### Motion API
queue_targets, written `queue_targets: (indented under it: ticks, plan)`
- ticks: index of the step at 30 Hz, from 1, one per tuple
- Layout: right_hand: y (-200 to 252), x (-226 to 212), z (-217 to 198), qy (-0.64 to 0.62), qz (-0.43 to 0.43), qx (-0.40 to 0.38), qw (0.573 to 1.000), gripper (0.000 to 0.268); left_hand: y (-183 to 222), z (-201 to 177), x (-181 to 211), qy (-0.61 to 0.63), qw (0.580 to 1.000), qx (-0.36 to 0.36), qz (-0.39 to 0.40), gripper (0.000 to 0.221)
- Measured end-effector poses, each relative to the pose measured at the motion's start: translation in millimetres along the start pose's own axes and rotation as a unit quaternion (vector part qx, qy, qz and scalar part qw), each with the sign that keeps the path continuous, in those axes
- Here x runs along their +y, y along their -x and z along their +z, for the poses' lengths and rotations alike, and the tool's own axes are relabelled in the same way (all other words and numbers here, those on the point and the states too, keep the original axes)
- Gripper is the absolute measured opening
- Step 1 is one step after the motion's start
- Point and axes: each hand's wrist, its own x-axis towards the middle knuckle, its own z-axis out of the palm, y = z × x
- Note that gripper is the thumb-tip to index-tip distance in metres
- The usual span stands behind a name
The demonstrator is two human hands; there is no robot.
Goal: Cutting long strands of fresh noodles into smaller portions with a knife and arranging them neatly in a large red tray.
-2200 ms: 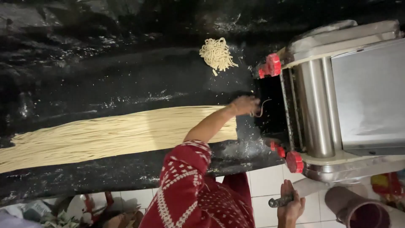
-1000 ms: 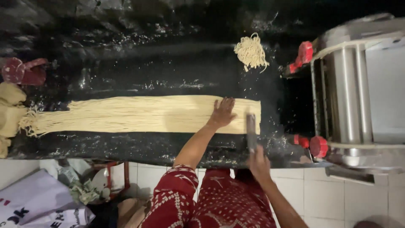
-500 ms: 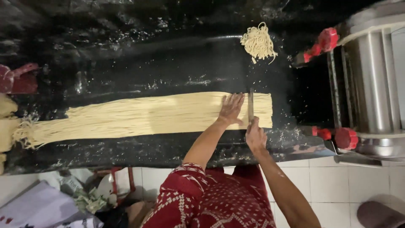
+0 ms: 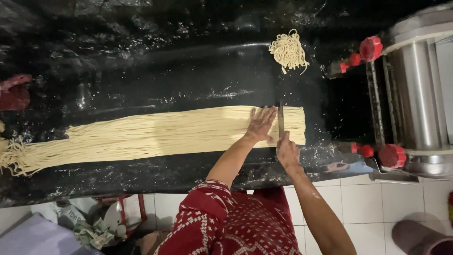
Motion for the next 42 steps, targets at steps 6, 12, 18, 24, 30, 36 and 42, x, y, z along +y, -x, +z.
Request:
queue_targets:
  ticks: [6,12,18,24,30,36,42]
  plan:
    - [5,-13,-21,-0.018,-0.001,-0.012,1.000,0.047,2,-7,-3,0.008,1.000,-0.001,0.020,0.122]
    - [-26,2,8,-0.013,0.000,0.011,1.000,0.057,9,-19,-3,0.012,0.999,-0.002,0.029,0.120]
    - [-66,27,71,0.023,-0.028,0.063,0.997,0.062,3,-9,-2,0.002,1.000,0.005,0.020,0.125]
    - [-90,33,71,-0.050,0.037,-0.005,0.998,0.075,4,-13,0,-0.052,0.998,-0.008,0.017,0.120]
    - [-3,23,13,-0.080,0.036,-0.045,0.995,0.062,-2,-3,0,-0.046,0.999,-0.006,0.008,0.117]
    - [45,-13,-20,-0.329,0.140,-0.010,0.934,0.097,7,-1,7,-0.034,0.999,0.013,-0.003,0.116]
    - [63,-45,-48,-0.340,0.106,-0.002,0.934,0.093,29,7,18,-0.077,0.994,0.078,-0.002,0.130]
